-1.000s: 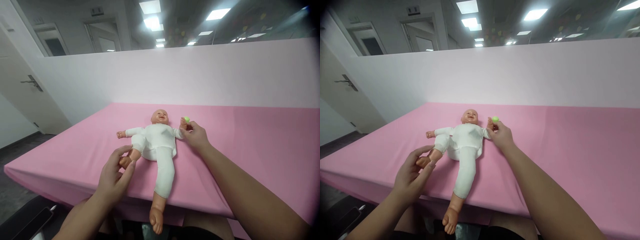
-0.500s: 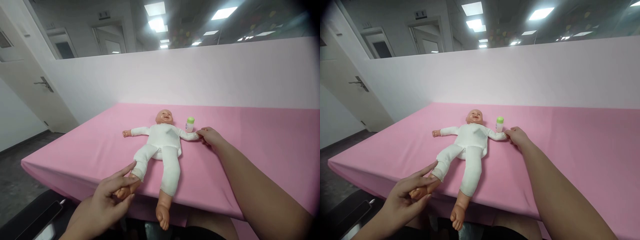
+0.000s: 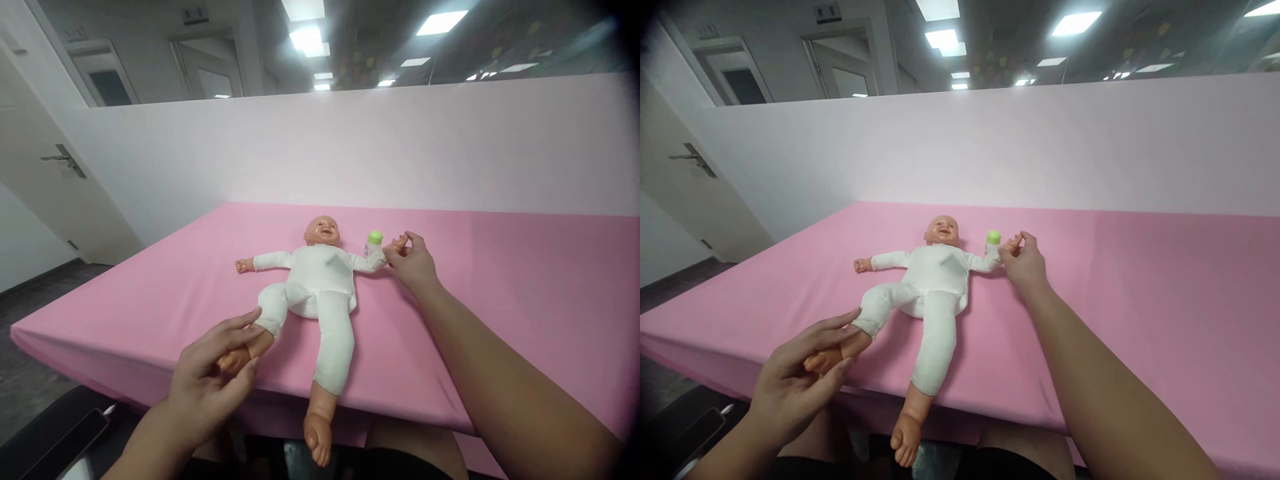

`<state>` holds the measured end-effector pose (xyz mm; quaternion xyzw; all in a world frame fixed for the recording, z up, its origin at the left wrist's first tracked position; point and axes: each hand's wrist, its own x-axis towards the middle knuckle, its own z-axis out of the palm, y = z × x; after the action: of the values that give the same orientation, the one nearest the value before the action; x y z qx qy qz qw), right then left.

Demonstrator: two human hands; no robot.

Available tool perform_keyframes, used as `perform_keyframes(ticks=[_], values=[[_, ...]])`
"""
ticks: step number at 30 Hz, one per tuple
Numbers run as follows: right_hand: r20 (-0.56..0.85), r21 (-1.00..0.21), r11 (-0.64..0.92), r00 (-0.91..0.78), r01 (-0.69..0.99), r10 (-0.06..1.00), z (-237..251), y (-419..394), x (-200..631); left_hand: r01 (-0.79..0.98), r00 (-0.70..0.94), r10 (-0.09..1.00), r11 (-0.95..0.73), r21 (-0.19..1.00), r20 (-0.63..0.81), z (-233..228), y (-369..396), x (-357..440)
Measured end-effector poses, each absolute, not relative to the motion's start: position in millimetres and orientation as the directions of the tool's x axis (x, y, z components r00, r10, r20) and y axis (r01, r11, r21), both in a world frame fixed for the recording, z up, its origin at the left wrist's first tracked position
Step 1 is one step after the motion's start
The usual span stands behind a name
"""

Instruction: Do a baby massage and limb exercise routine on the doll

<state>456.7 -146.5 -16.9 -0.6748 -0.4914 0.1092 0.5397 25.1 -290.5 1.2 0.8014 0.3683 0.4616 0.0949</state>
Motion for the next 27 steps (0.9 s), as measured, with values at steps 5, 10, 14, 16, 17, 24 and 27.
perform_keyframes(ticks=[5, 10, 14, 16, 17, 24, 27], values=[[0.563, -0.732, 0.301, 0.293, 0.611, 0.773, -4.2, -156.9, 407.4, 0.471, 0.210, 0.703, -0.682, 0.559, 0.680, 16.9, -259.4, 51.9], [0.644, -0.473, 0.433, -0.034, 0.767, 0.764, -4.9, -161.6, 383.0, 0.549, 0.160, 0.733, -0.622, 0.558, 0.661, 28.2, -220.7, 77.6], [0.658, -0.293, 0.578, -0.277, 0.762, 0.700, -5.8, -160.3, 376.3, 0.651, 0.205, 0.776, -0.563, 0.509, 0.596, 30.9, -194.6, 91.9], [0.651, -0.249, 0.592, -0.320, 0.767, 0.688, -6.3, -157.9, 375.3, 0.688, 0.236, 0.791, -0.546, 0.478, 0.564, 30.4, -186.8, 98.6], [0.646, -0.239, 0.588, -0.326, 0.772, 0.690, -6.5, -156.5, 375.3, 0.701, 0.244, 0.801, -0.535, 0.471, 0.547, 29.6, -184.1, 101.8], [0.637, -0.243, 0.612, -0.352, 0.753, 0.686, -7.5, -151.4, 378.8, 0.722, 0.188, 0.860, -0.449, 0.527, 0.475, 19.9, -178.6, 112.2], [0.641, -0.274, 0.627, -0.347, 0.730, 0.685, -7.8, -152.9, 378.9, 0.714, 0.166, 0.862, -0.440, 0.544, 0.480, 18.7, -180.6, 110.6]])
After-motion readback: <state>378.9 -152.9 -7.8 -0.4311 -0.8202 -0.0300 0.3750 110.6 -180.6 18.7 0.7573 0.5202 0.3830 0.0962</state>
